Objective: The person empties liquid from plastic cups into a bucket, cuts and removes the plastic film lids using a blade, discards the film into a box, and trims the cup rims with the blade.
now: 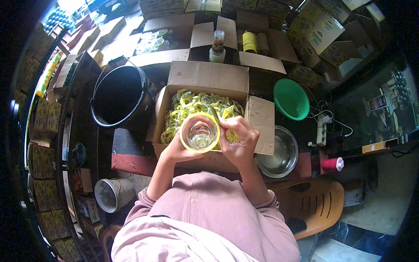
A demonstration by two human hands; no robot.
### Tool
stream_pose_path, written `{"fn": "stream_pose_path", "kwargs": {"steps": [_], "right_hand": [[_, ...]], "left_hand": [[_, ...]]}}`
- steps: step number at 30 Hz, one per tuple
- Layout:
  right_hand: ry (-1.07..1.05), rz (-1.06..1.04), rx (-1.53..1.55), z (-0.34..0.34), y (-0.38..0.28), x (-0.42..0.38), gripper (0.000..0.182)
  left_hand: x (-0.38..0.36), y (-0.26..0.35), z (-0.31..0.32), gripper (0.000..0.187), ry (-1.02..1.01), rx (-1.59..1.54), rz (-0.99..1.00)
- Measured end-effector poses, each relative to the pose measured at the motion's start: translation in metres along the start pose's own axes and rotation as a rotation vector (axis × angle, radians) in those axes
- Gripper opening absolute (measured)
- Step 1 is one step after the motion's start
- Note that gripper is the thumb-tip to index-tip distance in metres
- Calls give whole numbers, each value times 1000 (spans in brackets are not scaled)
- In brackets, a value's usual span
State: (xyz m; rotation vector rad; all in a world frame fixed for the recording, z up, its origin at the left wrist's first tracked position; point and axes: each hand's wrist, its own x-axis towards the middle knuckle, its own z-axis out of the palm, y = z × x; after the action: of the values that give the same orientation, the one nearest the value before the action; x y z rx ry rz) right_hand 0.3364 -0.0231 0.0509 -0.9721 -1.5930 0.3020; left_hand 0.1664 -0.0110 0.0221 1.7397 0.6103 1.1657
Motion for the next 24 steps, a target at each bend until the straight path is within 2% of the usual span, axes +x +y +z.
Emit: {"fn": "stream_pose_path", "kwargs": {"steps": [1,5,7,8,11,18,20,24], "right_hand": [[4,10,0,1,-2,1,21],[106,18,-32,7,-3,-4,17],[137,2,-73,9,-7,-5,16],[153,-6,-95,10,-9,-6,15],[136,5,-130,12,-9,-11,15],[103,-48,-221,13,-10,-13,19],[113,-72,-251,13,-10,-11,19],[100,-21,-94,10,-4,-9,17]], "left_hand": [[1,-1,-1,64,-10,-35,16],[5,1,9,64,190,48,58],[6,-9,10,64,245,-76,20],[4,-10,6,71,205,-6,56],[3,-10,8,68,212,-102,20],[4,-6,11,67,230,-48,30],[1,-10,9,68,194,62,43],[2,-4,7,70,156,32,32]]}}
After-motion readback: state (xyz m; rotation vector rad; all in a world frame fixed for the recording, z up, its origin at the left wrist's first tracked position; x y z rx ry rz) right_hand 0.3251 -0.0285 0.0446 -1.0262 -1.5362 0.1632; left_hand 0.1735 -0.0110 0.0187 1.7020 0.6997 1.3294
